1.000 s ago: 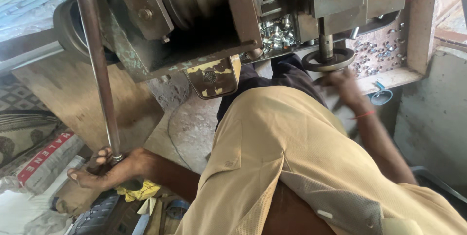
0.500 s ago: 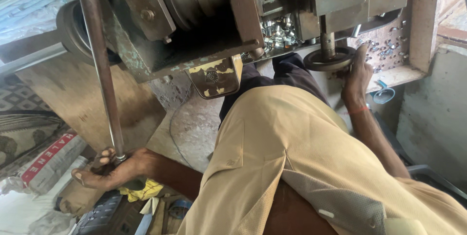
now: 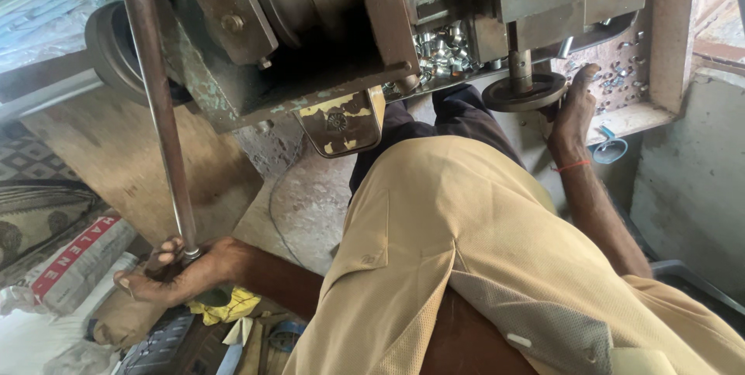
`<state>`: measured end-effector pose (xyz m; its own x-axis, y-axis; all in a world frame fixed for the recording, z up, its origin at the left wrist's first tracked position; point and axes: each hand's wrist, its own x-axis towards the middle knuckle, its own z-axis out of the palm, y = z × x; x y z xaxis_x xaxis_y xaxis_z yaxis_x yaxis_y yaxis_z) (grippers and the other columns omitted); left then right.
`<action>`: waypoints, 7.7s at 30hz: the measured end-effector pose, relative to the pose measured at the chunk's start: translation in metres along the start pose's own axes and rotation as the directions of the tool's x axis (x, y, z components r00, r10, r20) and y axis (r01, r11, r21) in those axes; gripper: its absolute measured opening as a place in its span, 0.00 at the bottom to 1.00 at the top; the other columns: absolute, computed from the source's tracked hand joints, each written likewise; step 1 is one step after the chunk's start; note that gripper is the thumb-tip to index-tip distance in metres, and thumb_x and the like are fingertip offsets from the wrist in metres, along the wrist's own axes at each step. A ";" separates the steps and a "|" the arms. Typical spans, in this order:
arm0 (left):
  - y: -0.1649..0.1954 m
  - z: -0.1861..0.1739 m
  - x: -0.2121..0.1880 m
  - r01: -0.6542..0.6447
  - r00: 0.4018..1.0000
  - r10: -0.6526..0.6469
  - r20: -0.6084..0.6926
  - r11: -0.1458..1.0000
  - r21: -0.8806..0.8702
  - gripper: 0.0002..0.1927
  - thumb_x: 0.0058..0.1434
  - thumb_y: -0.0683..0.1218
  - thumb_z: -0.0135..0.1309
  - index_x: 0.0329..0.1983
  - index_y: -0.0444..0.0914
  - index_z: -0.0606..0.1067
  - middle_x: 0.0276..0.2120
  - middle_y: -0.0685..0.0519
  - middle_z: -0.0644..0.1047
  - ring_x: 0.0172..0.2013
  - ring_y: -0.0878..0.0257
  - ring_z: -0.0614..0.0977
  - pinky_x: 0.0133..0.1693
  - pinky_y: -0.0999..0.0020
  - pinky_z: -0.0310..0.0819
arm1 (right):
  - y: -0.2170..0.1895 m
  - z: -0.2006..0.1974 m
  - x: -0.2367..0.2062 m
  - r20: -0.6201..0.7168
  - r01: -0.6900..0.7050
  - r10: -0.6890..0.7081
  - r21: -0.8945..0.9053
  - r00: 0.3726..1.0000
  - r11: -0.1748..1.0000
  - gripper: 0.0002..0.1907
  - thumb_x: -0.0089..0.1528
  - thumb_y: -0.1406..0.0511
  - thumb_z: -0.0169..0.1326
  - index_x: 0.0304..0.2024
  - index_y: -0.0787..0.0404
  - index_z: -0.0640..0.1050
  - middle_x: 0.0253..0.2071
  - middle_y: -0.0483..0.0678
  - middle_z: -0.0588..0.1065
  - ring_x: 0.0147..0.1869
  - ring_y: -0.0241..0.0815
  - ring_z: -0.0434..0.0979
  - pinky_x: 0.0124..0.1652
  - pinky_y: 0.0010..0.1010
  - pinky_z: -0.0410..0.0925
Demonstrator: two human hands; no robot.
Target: The person operates a manual metal press in a workshop, repeatedly placing small metal pieces into the press and actuating the lever to shape them. The person handles the metal pieces one at a time and collects the finished parts in a tray.
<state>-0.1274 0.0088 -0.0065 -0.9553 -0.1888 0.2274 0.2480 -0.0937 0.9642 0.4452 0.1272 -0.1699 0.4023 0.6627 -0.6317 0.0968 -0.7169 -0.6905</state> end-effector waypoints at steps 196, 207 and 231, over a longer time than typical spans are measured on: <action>-0.005 -0.005 0.006 0.002 1.000 -0.001 0.025 1.000 -0.024 0.32 0.66 0.56 0.54 0.64 0.27 0.72 0.27 0.57 0.65 0.23 0.68 0.67 0.25 0.74 0.61 | 0.016 0.034 -0.030 0.225 0.021 0.059 -0.336 0.973 0.941 0.26 0.70 0.48 0.49 0.38 0.64 0.81 0.28 0.50 0.77 0.26 0.38 0.68 0.25 0.37 0.62; -0.006 -0.006 0.007 -0.011 0.998 0.016 0.067 0.998 -0.069 0.30 0.66 0.56 0.54 0.61 0.29 0.72 0.22 0.58 0.61 0.21 0.67 0.68 0.24 0.71 0.61 | -0.041 -0.011 -0.021 0.444 0.026 0.200 -0.453 0.873 0.891 0.17 0.72 0.61 0.43 0.56 0.59 0.78 0.50 0.51 0.81 0.54 0.43 0.79 0.51 0.34 0.71; 0.001 -0.001 0.004 -0.026 0.999 0.026 0.019 0.999 0.038 0.27 0.66 0.56 0.54 0.58 0.29 0.75 0.22 0.60 0.63 0.21 0.68 0.67 0.25 0.73 0.61 | -0.027 0.008 -0.006 0.287 -0.021 0.105 -0.282 0.952 0.959 0.13 0.64 0.66 0.53 0.50 0.61 0.80 0.43 0.50 0.81 0.44 0.40 0.79 0.44 0.35 0.72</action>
<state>-0.1309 0.0075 -0.0051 -0.9515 -0.1729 0.2545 0.2668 -0.0514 0.9624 0.4325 0.1444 -0.1503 0.1317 0.6176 -0.7753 0.3409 -0.7627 -0.5496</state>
